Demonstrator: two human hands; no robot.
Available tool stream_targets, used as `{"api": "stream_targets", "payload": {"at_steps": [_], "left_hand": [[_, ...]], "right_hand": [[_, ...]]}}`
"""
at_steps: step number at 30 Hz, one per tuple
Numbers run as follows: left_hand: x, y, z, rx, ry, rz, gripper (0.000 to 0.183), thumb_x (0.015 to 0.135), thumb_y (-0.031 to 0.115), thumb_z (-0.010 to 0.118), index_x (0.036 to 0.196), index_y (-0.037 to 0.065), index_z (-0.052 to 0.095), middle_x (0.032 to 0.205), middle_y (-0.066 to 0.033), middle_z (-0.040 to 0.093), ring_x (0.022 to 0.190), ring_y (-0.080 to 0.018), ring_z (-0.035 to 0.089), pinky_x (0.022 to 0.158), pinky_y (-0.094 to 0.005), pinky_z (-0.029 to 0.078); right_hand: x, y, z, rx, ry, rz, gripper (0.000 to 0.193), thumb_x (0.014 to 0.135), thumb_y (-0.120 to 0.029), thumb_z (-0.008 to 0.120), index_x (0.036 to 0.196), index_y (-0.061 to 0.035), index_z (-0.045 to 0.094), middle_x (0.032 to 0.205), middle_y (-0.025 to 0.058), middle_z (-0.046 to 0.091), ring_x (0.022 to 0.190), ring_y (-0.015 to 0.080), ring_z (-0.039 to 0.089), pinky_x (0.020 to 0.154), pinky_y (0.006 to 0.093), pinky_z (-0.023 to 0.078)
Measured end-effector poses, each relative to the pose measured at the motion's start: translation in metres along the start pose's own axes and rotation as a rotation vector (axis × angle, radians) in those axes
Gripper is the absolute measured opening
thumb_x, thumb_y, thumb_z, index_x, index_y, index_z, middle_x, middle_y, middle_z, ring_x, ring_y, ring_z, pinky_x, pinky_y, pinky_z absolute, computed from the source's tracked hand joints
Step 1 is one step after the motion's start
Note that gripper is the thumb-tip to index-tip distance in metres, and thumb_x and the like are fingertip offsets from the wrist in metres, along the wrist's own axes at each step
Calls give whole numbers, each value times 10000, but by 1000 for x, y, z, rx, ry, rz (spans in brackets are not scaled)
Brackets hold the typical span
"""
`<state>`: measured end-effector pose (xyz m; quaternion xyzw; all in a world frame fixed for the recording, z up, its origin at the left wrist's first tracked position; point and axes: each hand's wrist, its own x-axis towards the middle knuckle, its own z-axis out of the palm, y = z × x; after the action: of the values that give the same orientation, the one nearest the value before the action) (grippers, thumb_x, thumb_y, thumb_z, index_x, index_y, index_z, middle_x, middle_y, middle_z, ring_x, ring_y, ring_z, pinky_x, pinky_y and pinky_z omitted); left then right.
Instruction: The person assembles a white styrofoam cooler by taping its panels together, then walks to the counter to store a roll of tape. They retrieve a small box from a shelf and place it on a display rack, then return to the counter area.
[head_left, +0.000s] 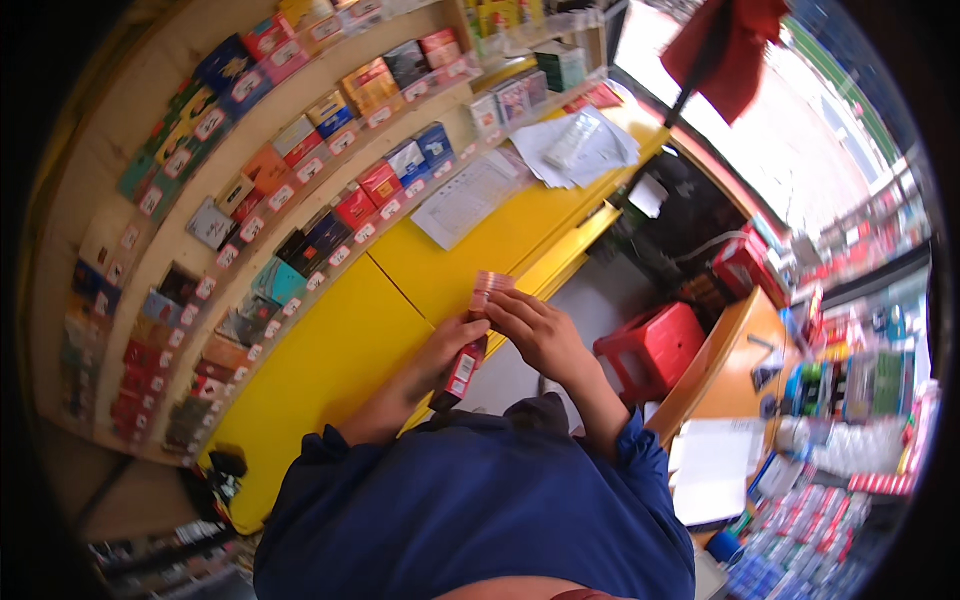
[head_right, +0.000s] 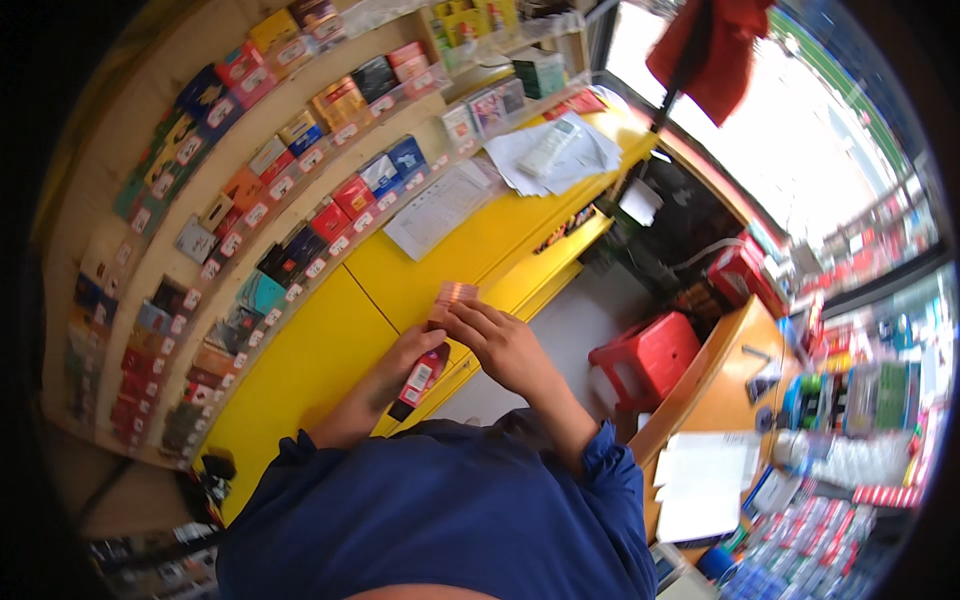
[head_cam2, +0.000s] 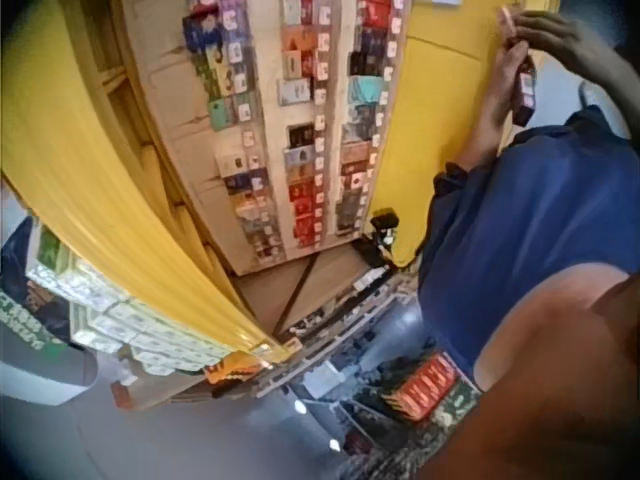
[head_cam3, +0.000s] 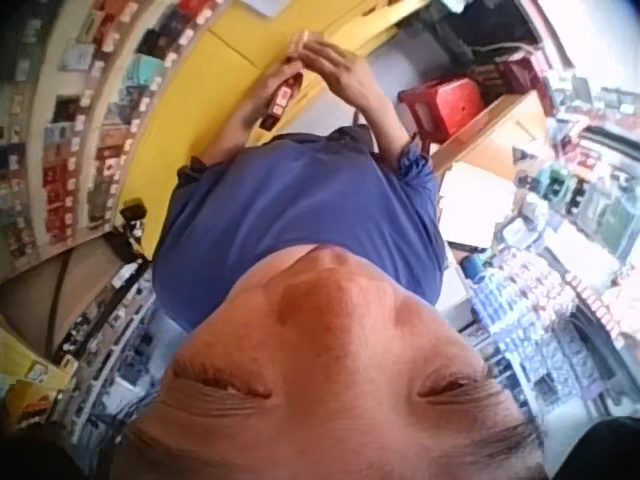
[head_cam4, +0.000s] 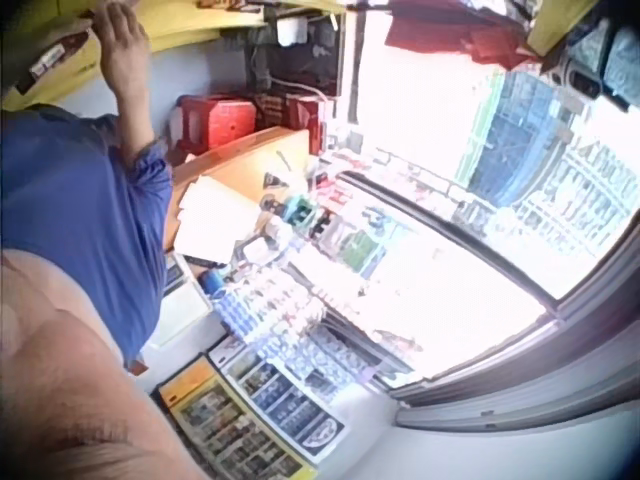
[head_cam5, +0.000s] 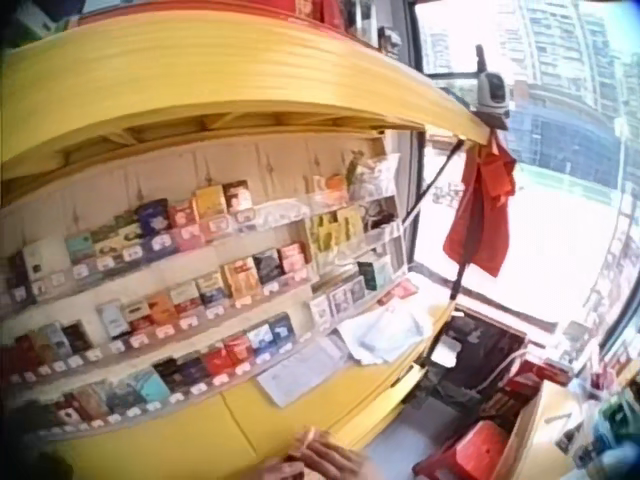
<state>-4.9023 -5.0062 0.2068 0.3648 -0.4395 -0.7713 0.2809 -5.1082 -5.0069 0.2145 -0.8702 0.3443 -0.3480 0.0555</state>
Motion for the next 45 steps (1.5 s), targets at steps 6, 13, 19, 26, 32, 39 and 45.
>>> {"api": "stream_targets", "payload": {"at_steps": [6,13,19,26,32,39,45], "left_hand": [[3,33,27,-15,254,247,435,946,316,438,1258,15,468,580,-3,492,460,-61,466,436,-182,379],[20,21,62,-103,585,406,388,955,246,467,1292,51,470,595,12,485,496,-53,480,455,-184,376],[8,-31,69,-339,894,494,348,958,234,448,1191,-13,526,576,-1,495,432,-73,474,384,-195,385],[2,-45,80,-418,1037,552,320,966,262,448,1125,9,561,566,-26,530,388,-89,481,365,-207,388],[17,-35,85,-434,1018,523,322,969,267,445,1111,0,555,576,-27,535,402,-87,488,373,-206,392],[17,-25,76,-433,994,522,340,973,284,440,1109,-4,556,574,-23,525,419,-86,485,389,-203,388],[12,-10,45,-588,1145,619,428,962,406,475,1095,12,574,577,-2,493,461,-81,448,444,-223,361]], "right_hand": [[79,60,-13,320,-127,-247,266,787,-22,620,1050,0,589,1022,131,641,931,304,641,796,352,533],[189,181,-25,517,146,-91,347,739,88,647,1058,-39,595,925,120,617,818,251,619,734,308,501],[237,240,-2,440,-48,-243,404,756,130,585,1132,-20,588,993,133,598,864,242,630,756,284,511],[248,242,18,736,-92,-153,403,743,135,572,1118,-13,594,1062,143,586,910,289,618,790,310,511],[244,240,35,468,7,-281,385,735,133,567,1091,-11,601,1059,134,581,882,281,598,773,331,508],[244,249,47,31,139,-360,350,732,1,602,1076,-58,621,1091,118,570,1018,333,525,865,417,443],[226,193,18,303,230,-279,289,767,4,630,1050,-49,612,1063,137,579,962,317,567,802,403,473]]}}
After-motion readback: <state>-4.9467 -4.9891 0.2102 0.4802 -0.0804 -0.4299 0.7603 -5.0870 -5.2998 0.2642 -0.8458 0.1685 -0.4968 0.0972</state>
